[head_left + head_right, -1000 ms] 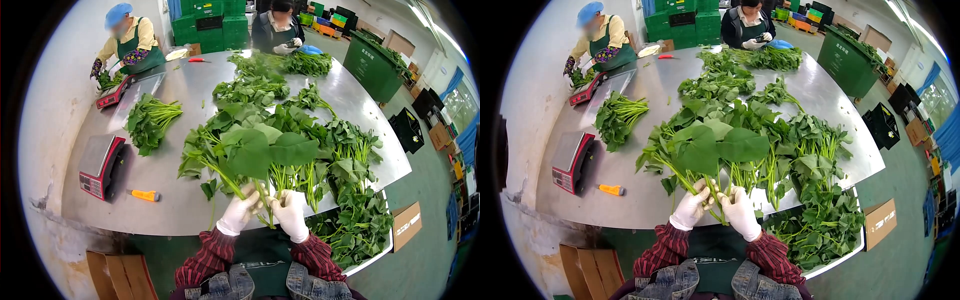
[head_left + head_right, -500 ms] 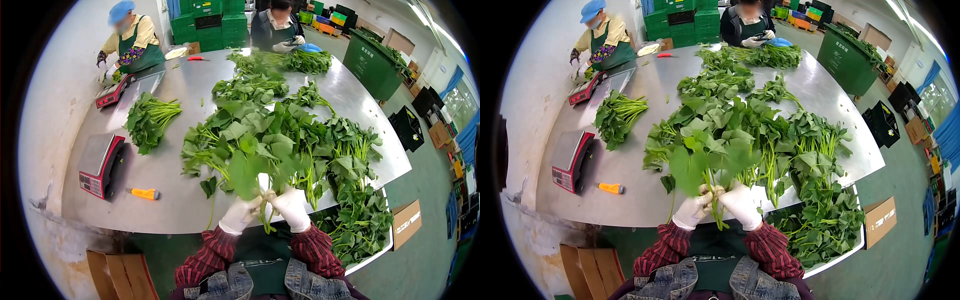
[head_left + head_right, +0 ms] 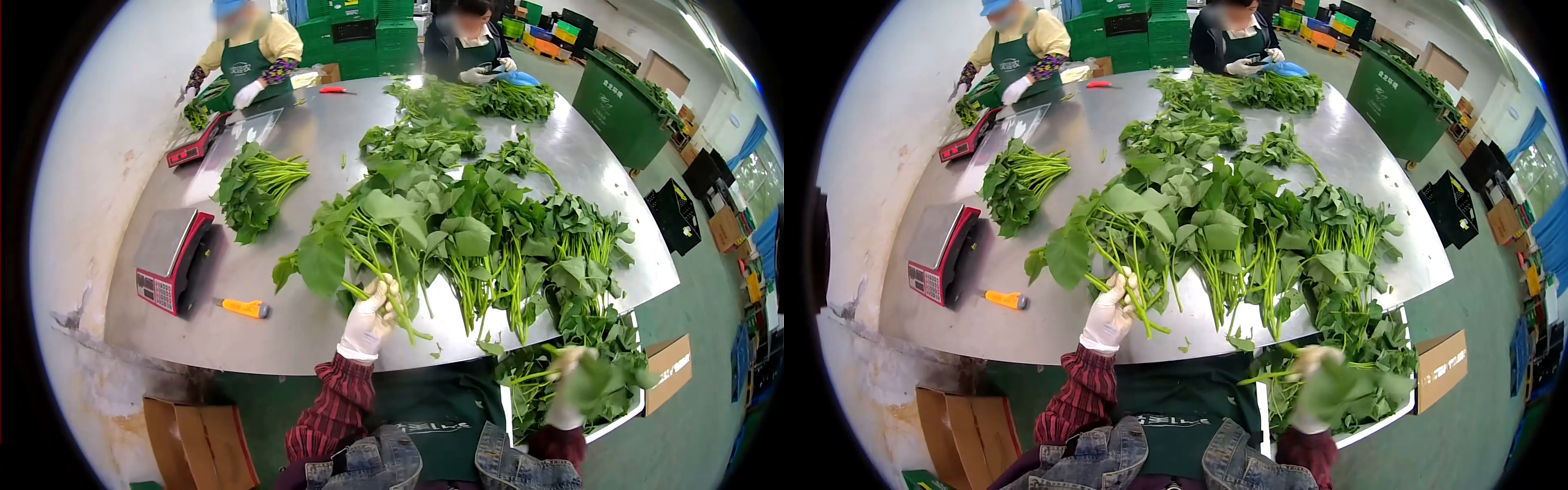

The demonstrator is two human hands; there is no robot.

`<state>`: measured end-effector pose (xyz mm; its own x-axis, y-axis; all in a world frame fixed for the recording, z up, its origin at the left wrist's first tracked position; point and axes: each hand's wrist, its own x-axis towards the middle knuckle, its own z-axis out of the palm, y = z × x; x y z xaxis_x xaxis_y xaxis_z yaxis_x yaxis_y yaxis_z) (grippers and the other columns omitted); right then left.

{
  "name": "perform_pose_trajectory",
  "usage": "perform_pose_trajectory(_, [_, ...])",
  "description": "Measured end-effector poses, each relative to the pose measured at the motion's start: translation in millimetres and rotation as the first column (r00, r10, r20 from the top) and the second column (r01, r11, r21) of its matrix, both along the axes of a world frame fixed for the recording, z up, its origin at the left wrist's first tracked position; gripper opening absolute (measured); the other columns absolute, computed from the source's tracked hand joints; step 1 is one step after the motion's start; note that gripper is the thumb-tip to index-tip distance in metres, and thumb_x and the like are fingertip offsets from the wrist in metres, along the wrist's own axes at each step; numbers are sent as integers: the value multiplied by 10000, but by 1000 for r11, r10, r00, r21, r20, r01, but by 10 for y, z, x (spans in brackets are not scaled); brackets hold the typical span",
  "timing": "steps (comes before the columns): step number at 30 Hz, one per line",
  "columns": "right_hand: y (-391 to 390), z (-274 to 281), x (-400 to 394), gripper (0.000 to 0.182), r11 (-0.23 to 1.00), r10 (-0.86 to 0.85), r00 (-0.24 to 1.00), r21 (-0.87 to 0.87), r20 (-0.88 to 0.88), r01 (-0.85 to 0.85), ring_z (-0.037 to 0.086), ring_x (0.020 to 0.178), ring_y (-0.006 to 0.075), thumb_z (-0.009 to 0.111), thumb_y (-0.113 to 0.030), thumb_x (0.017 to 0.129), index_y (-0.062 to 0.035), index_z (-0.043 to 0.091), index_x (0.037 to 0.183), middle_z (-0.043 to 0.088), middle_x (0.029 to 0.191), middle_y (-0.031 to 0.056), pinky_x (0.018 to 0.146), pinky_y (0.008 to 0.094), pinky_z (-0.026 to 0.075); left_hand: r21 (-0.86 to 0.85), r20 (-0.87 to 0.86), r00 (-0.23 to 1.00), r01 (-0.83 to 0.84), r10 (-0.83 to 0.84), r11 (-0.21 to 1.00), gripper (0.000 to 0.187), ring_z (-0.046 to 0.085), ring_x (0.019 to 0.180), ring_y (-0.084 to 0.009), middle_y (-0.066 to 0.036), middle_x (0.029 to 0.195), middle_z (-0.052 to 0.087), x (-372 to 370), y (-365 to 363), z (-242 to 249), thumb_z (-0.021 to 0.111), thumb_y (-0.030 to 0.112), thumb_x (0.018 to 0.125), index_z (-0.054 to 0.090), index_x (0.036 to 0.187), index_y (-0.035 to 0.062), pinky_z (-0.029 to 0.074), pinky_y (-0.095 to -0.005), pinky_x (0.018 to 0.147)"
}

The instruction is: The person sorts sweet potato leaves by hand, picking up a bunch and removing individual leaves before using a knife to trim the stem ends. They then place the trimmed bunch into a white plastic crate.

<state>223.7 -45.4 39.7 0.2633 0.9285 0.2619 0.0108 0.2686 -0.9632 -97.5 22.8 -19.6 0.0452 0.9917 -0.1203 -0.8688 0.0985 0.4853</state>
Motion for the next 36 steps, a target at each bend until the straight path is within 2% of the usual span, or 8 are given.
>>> perform_pose_trajectory(2, [7, -83, 511, 425, 919, -149, 911, -286, 386, 272, 576, 517, 229, 603, -411, 833, 12, 585, 803, 595, 655, 99, 493, 359, 459, 68, 2, 998, 55, -55, 996, 143, 468, 663, -71, -2, 852, 555, -36, -7, 15, 540, 171, 906, 555, 1013, 78, 372, -176, 530])
perform_pose_trajectory(4, [-12, -766, 1566, 441, 976, 122, -79, -105, 989, 192, 586, 542, 313, 638, -423, 789, 13, 593, 744, 591, 607, 158, 504, 380, 459, 41, -7, 998, 64, -63, 997, 155, 482, 687, -77, -6, 864, 555, -24, -36, 37, 541, 176, 907, 553, 1025, 76, 383, -180, 540])
perform_pose_trajectory(10, [-4, -470, 855, 285, 995, 20, 28, -23, 999, 95, 589, 557, 306, 662, -319, 789, -36, 639, 795, 590, 615, 148, 512, 390, 454, 57, -152, 964, 231, -220, 971, 171, 503, 765, -70, -8, 895, 550, 167, -95, 167, 547, 195, 906, 553, 1025, 72, 389, -178, 590])
perform_pose_trajectory(14, [197, -291, -196, 204, 936, 294, 640, -351, 709, -42, 547, 431, 145, 636, -199, 833, 3, 651, 809, 570, 611, 106, 421, 276, 413, 48, -140, 972, 198, -189, 979, 144, 543, 856, -190, -49, 932, 533, 302, -109, 114, 503, 179, 924, 540, 1007, 68, 459, -309, 720])
perform_pose_trajectory(20, [593, -649, -699, 408, 980, 194, 416, -153, 888, -129, 557, 552, 353, 596, -368, 832, -15, 547, 634, 563, 609, 197, 529, 416, 448, 95, -88, 994, 71, -62, 993, 199, 556, 795, -180, -133, 1247, 503, 44, -227, 189, 447, 214, 949, 514, 1124, 147, 447, -302, 688])
perform_pose_trajectory(32, [1060, -1105, -766, 172, 961, 224, -22, -225, 974, -158, 594, 639, 284, 588, -171, 777, -102, 638, 927, 577, 712, 133, 547, 389, 466, 201, 59, 972, -236, 228, 951, 366, 257, 475, -57, 50, 548, 266, -305, -260, 118, 507, 246, 924, 461, 1247, 80, 245, -203, 461])
perform_pose_trajectory(34, [1074, -785, -604, 204, 950, 3, 113, 32, 994, -310, 545, 486, 228, 650, -195, 751, -34, 607, 868, 571, 644, 118, 478, 332, 449, 144, 61, 957, -291, 285, 946, 293, 247, 453, -58, 52, 521, 247, -421, -268, 25, 501, 244, 929, 524, 1176, 88, 237, -206, 448])
perform_pose_trajectory(36, [1044, -322, -614, 277, 888, 283, 870, -454, 404, -78, 451, 390, 134, 627, -270, 830, 1, 598, 779, 545, 574, 61, 424, 262, 388, 215, 139, 959, -271, 246, 938, 256, 237, 442, -58, 53, 512, 250, -514, -269, -57, 496, 249, 931, 569, 1117, 88, 226, -209, 440])
